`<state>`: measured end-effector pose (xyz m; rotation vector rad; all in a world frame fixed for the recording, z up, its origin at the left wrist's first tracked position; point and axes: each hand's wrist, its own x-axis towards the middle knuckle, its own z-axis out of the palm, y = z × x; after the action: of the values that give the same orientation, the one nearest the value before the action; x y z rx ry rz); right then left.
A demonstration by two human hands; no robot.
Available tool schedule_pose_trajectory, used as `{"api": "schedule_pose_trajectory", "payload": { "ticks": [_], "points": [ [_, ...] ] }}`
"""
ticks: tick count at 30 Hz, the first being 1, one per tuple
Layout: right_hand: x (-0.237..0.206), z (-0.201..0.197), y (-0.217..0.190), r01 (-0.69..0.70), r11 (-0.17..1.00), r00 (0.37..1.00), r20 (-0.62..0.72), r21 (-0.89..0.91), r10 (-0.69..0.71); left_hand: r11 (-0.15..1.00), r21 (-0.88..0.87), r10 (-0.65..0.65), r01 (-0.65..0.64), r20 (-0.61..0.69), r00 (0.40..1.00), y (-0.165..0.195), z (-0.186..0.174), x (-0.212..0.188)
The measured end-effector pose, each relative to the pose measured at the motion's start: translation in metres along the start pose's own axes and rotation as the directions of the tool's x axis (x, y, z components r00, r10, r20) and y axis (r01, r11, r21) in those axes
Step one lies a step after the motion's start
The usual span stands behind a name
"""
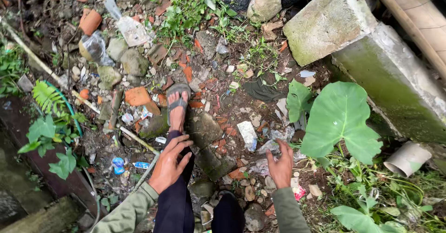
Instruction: The person pulls weeds by hand from a narrow, debris-filled area next to a concrete wall and a small water channel. They gather the uprooted plants into a bundle and move along the channel, continuing to remove vegetation from the ground and from under a black ground cover sheet.
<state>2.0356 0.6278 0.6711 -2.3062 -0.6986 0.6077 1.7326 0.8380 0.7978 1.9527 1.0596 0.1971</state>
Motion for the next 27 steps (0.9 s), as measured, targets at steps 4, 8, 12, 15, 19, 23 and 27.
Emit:
{"api": "schedule_pose_trajectory", "payload": {
  "ticks": [4, 8, 12, 15, 19, 23, 27],
  "points": [
    [0.097, 0.059, -0.016, 0.032, 0.999, 0.993, -0.111, -0.025, -0.035, 0.991, 0.023, 0.13, -0.131, 0.036, 0.991, -0.022, -0.017, 0.098],
    [0.204, 0.122, -0.039, -0.028, 1.0, 0.98, -0.198, 0.005, 0.028, 0.953, 0.046, 0.294, -0.299, 0.093, 0.951, -0.051, -0.026, 0.235],
    [0.308, 0.169, -0.077, -0.208, 0.977, 0.955, -0.23, -0.057, 0.189, 0.967, 0.041, 0.235, -0.252, 0.245, 0.941, -0.062, -0.034, 0.36],
    [0.377, 0.17, -0.106, -0.434, 0.895, 0.881, -0.258, -0.102, 0.398, 0.992, 0.015, 0.105, -0.124, 0.43, 0.897, -0.06, -0.039, 0.45],
    [0.398, 0.177, -0.116, -0.551, 0.807, 0.834, -0.166, -0.214, 0.526, 0.954, 0.025, 0.244, -0.3, 0.518, 0.82, -0.079, -0.032, 0.505],
    [0.41, 0.2, -0.086, -0.421, 0.775, 0.895, -0.078, -0.471, 0.439, 0.914, -0.084, 0.381, -0.396, 0.508, 0.773, -0.096, 0.006, 0.534],
    [0.389, 0.222, -0.047, -0.245, 0.85, 0.97, -0.127, -0.466, 0.209, 0.934, -0.036, 0.293, -0.356, 0.646, 0.704, -0.107, 0.053, 0.535]
  ]
}}
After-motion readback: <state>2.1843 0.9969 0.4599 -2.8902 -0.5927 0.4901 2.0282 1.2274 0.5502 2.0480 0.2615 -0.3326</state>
